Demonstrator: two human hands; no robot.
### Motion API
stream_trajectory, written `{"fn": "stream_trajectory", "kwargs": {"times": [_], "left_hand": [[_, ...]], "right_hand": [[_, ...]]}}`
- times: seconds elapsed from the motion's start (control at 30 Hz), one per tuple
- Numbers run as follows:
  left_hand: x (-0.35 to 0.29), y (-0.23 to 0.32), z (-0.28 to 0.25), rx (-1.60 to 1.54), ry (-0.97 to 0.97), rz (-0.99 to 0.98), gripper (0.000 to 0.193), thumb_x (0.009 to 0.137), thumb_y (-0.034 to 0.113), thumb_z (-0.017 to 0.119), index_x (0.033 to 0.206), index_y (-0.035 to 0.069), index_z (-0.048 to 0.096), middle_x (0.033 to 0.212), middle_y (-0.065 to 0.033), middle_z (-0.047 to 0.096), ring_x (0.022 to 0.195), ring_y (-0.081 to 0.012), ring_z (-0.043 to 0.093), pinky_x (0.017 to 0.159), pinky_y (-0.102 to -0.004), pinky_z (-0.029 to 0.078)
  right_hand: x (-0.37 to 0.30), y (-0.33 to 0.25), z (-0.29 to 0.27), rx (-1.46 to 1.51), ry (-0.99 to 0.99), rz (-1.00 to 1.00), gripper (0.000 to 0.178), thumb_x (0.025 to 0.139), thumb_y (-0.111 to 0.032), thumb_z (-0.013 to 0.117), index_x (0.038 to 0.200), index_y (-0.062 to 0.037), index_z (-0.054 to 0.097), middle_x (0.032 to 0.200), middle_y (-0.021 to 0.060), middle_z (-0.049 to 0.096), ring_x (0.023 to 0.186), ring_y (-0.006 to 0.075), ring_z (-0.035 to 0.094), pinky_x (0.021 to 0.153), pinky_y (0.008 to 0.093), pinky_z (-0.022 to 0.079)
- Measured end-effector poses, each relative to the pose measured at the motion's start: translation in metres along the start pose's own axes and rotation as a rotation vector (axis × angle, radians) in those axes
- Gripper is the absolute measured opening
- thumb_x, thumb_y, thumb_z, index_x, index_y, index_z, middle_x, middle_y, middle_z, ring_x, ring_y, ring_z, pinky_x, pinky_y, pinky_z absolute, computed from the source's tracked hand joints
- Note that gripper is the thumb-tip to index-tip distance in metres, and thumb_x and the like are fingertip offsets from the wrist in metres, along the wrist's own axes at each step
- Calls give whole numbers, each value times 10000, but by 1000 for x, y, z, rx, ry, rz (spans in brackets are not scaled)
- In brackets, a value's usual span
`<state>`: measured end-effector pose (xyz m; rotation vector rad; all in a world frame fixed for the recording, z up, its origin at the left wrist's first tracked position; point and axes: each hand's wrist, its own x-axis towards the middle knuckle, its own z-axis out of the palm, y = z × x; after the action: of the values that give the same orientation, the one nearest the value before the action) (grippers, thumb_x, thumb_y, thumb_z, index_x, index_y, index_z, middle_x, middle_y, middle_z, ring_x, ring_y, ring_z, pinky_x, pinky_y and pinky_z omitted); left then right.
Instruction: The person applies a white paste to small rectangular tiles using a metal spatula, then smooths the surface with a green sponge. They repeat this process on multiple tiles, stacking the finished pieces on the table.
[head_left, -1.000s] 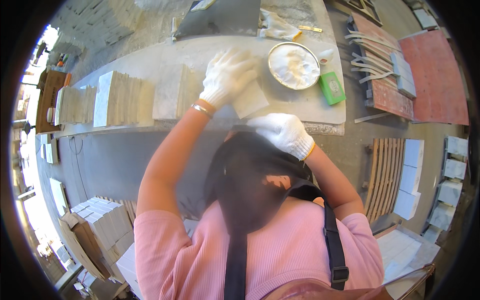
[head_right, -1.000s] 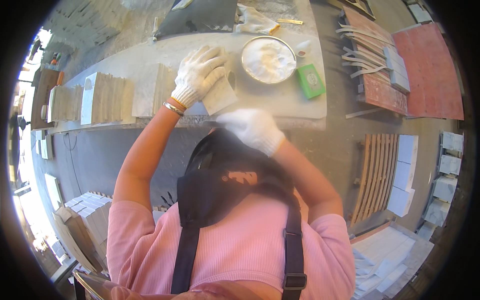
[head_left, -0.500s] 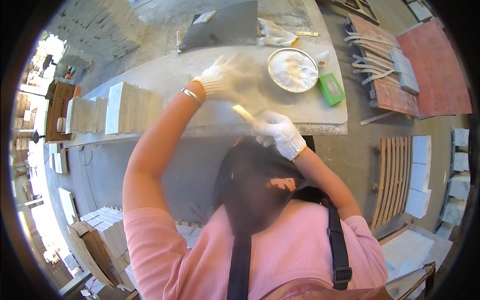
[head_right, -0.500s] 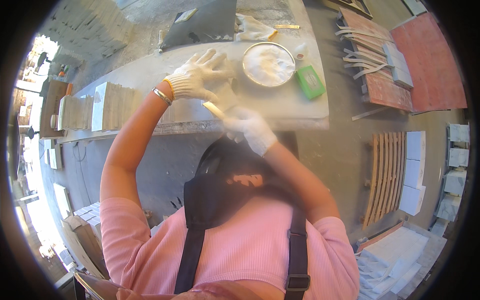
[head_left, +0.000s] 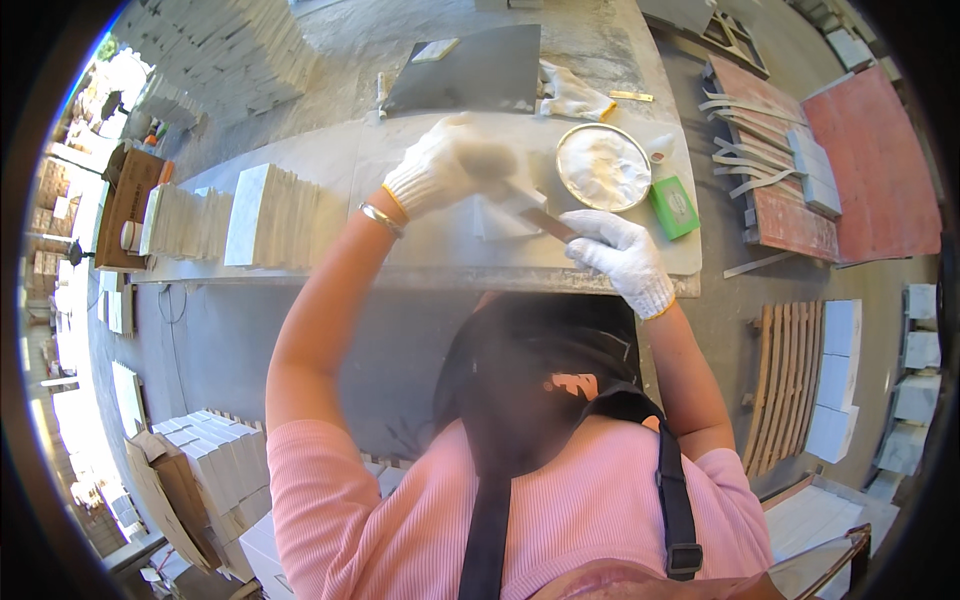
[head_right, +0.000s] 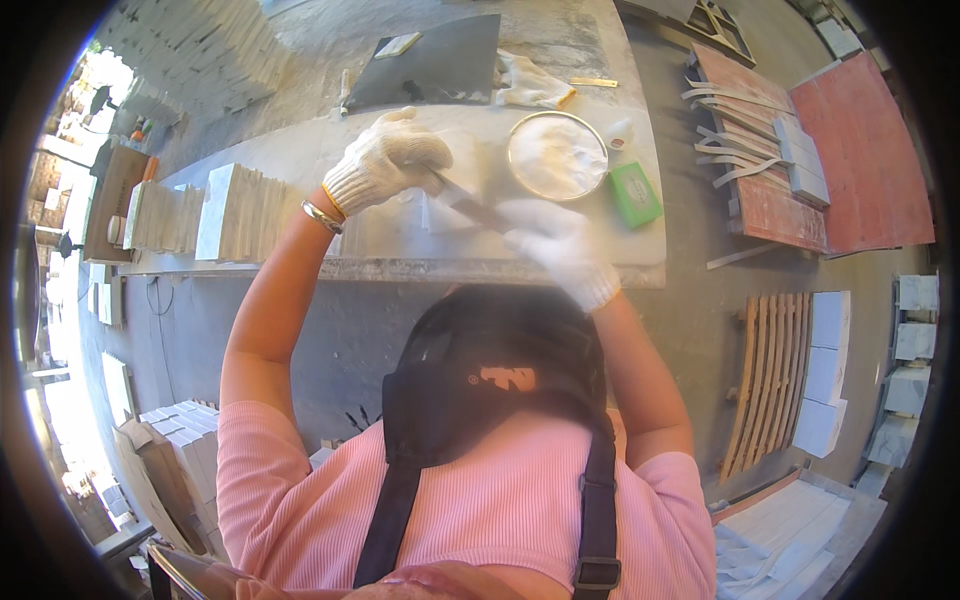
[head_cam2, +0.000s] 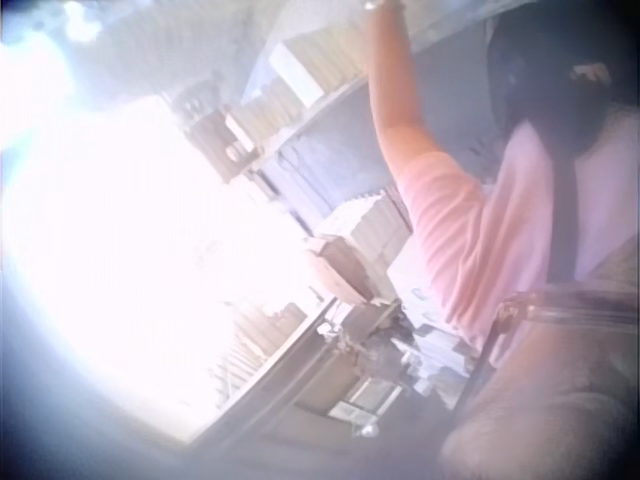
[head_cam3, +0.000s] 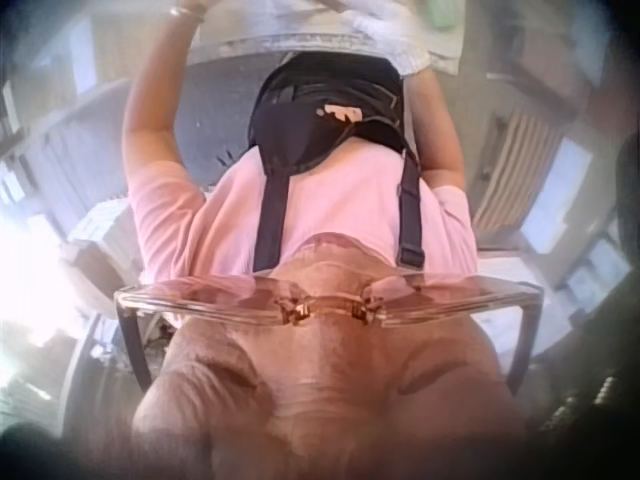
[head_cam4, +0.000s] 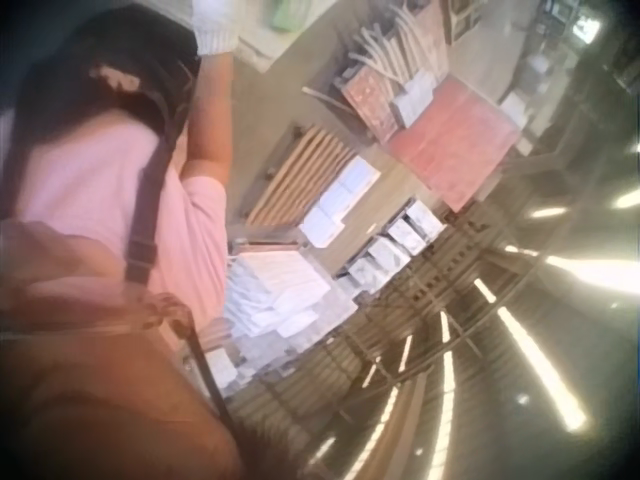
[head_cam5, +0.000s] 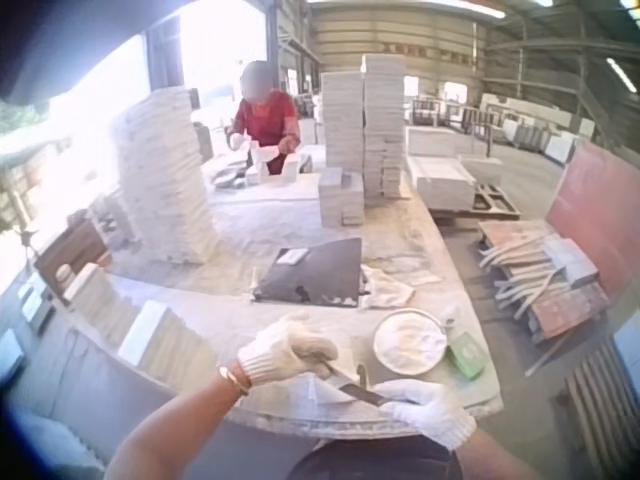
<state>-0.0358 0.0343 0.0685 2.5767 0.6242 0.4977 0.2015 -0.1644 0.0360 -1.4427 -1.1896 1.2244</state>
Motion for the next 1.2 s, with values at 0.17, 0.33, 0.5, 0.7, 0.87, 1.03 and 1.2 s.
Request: {"fn": "stream_trajectory", "kwargs": {"times": [0.17, 0.33, 0.5, 0.7, 0.87, 1.03, 1.2], "left_hand": [[2, 9, 15, 138, 19, 156, 177, 758, 159, 833, 904, 205, 744, 898, 12, 739, 962, -206, 696, 1203, -492, 372], [-1, 17, 16, 148, 11, 194, 209, 733, 180, 850, 908, 212, 740, 928, 20, 739, 1004, -201, 692, 1203, -522, 362], [-10, 14, 15, 81, 37, 51, 230, 723, 187, 860, 927, 215, 758, 1010, -13, 738, 1118, -217, 668, 1192, -529, 361], [-11, 0, 24, 196, 127, 87, 169, 784, 201, 837, 939, 225, 773, 1091, -30, 735, 1196, -231, 643, 1191, -547, 354], [-9, -5, 28, 179, 109, 82, 177, 787, 205, 833, 955, 234, 783, 1046, -29, 738, 1186, -237, 647, 1185, -557, 362], [-10, -7, 29, 120, 114, 123, 231, 724, 191, 854, 941, 224, 783, 1023, -25, 738, 1143, -241, 654, 1141, -515, 411], [-10, -10, 32, 127, 135, 162, 270, 679, 175, 868, 932, 212, 782, 1009, -29, 734, 1116, -249, 652, 1070, -462, 452]], "right_hand": [[-4, -12, -29, 74, 142, -136, 165, 976, -28, 693, 1140, -21, 704, 993, 77, 752, 862, 120, 712, 672, 239, 526], [18, -26, -24, -211, 141, -269, 151, 956, -29, 716, 1099, -63, 754, 1055, 11, 738, 956, 121, 664, 855, 300, 532], [43, -37, -13, -543, 12, -520, 121, 937, -77, 756, 1055, -49, 760, 995, 46, 752, 901, 203, 701, 868, 344, 558], [67, -49, -1, -564, -156, -532, 235, 929, -83, 759, 1162, -83, 789, 1085, 89, 790, 962, 221, 726, 908, 334, 565], [74, -53, 1, -631, -235, -538, 269, 932, -67, 751, 1200, -71, 783, 1123, 90, 791, 979, 183, 727, 911, 313, 567], [53, -52, -8, -537, -210, -388, 247, 941, -28, 732, 1184, -39, 779, 1097, 79, 791, 983, 153, 721, 915, 312, 565], [47, -50, -12, -552, -192, -391, 245, 935, -16, 731, 1170, -58, 787, 1073, 66, 795, 988, 162, 724, 922, 318, 562]]}}
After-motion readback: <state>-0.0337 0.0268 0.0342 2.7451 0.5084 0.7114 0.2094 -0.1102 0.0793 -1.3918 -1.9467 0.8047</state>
